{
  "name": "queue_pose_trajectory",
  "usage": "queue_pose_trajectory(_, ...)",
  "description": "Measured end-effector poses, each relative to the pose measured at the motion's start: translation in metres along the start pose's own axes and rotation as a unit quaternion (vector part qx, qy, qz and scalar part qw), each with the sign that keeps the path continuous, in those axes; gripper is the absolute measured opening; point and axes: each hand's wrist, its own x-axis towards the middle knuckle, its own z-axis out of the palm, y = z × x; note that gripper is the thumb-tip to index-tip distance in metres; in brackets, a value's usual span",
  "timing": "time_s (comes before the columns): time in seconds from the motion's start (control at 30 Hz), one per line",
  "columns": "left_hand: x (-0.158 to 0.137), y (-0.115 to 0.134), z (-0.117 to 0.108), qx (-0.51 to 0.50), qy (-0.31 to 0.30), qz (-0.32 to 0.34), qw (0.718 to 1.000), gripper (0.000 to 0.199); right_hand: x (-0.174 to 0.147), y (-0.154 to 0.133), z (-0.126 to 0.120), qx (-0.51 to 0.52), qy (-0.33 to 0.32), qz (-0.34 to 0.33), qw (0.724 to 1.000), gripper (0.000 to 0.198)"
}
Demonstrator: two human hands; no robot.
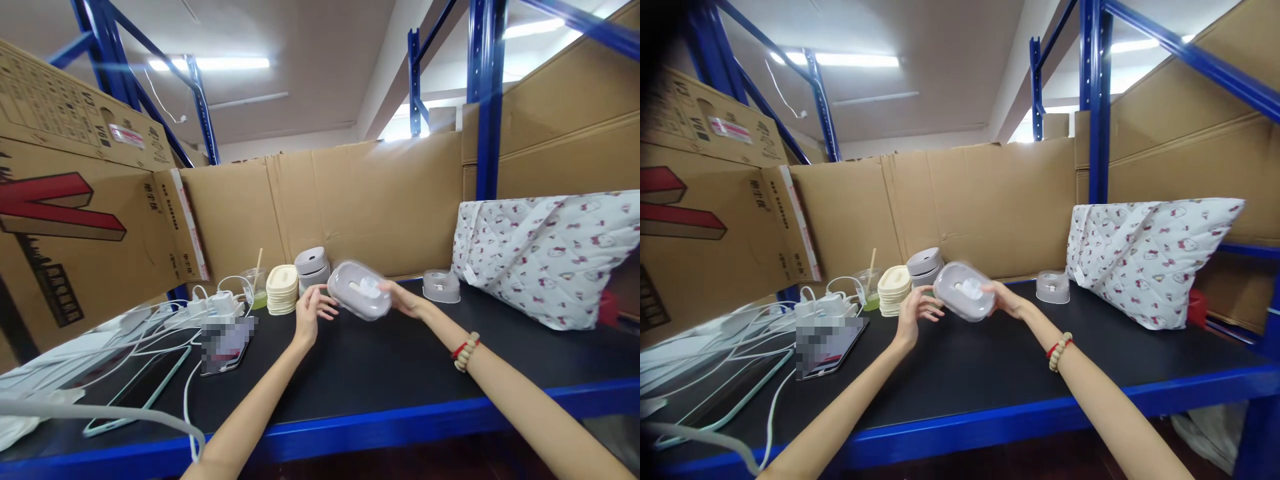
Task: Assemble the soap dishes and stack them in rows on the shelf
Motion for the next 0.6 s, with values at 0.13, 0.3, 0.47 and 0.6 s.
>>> queue_pose_trajectory(0.13,0.007,0.004,-0.017,0.157,0.106,0.109,0.976,0.012,0.008,0.002,-0.026,0.064,0.183,-0.043,0.98,0.046)
queue_pose_trajectory(0.3,0.019,-0.004,-0.042,0.453,0.168,0.183,0.856,0.023,0.013,0.014,-0.044,0.111,0.348,0.019,0.93,0.049)
queue_pose_trajectory(0.47,0.033,-0.014,-0.064,0.532,0.159,0.192,0.809,0.041,0.011,0.026,-0.045,0.088,0.376,0.071,0.92,0.048)
queue_pose_trajectory(0.6,0.042,-0.022,-0.079,0.567,0.127,0.171,0.795,0.049,0.013,0.029,-0.043,0.076,0.369,0.07,0.923,0.045)
